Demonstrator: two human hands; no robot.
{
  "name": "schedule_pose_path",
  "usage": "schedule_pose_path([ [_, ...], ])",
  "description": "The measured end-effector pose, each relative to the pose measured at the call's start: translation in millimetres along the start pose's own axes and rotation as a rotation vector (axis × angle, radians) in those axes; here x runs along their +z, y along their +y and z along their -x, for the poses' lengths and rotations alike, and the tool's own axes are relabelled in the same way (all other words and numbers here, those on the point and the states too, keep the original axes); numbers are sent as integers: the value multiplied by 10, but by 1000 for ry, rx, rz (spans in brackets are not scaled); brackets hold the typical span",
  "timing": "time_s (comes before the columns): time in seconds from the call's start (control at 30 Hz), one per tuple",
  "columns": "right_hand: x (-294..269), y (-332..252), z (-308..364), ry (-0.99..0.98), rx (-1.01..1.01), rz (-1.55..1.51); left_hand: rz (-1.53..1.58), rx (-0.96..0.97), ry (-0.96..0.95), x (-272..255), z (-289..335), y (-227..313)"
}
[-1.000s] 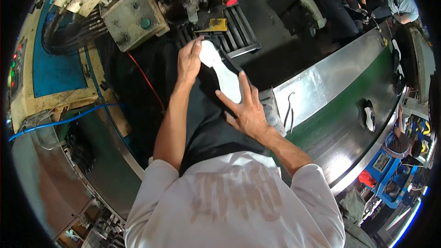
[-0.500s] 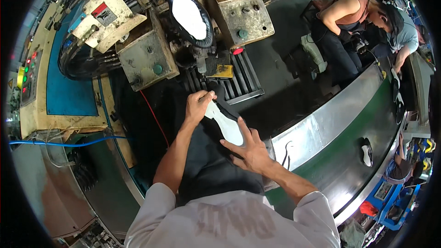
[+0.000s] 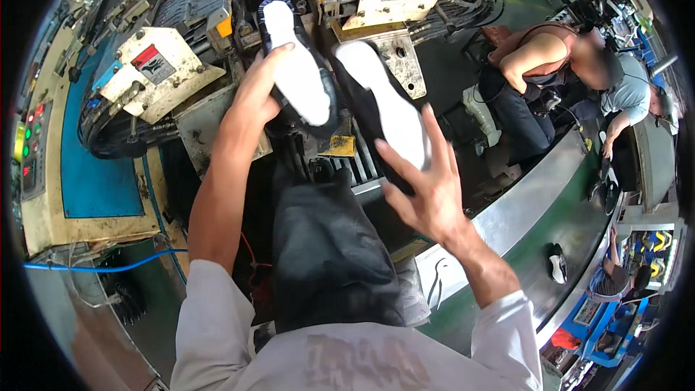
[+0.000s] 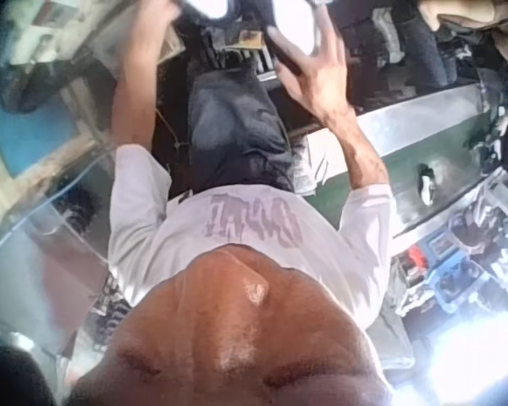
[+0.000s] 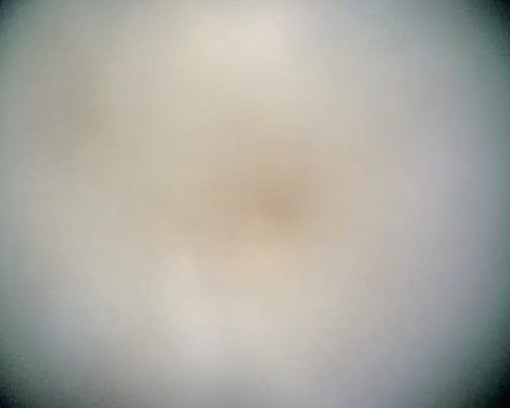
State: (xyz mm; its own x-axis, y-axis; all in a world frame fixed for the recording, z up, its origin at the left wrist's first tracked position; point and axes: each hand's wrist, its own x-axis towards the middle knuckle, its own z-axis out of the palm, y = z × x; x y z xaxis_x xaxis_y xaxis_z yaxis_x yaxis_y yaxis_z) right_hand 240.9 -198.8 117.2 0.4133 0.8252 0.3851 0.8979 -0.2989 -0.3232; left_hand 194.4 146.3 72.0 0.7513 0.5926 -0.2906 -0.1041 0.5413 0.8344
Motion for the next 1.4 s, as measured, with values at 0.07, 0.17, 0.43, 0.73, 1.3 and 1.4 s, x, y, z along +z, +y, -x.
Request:
schedule_pose_path([
  [0.07,142,-20,-449,14,-34,-19,26,11,-79,-269,176,16],
  [0.17,445,-58,-976,57,-66,-38,-65,18,-30,-531,889,-51],
  [0.43,1234,-78,-1318,122,-65,-81,454,-29,-144,-1215,2444,-508],
  [0.73,1433,-474,-1285,102,-32,62,413,-169,134,-1313,3031,-970],
  [1.3,1952,-428,-2001,322,-202,232,452,-357,45,-1034,2561,-1112],
  [1.4,1945,-393,-2346,312,-168,150,379,-346,4,-1084,2358,-1146],
])
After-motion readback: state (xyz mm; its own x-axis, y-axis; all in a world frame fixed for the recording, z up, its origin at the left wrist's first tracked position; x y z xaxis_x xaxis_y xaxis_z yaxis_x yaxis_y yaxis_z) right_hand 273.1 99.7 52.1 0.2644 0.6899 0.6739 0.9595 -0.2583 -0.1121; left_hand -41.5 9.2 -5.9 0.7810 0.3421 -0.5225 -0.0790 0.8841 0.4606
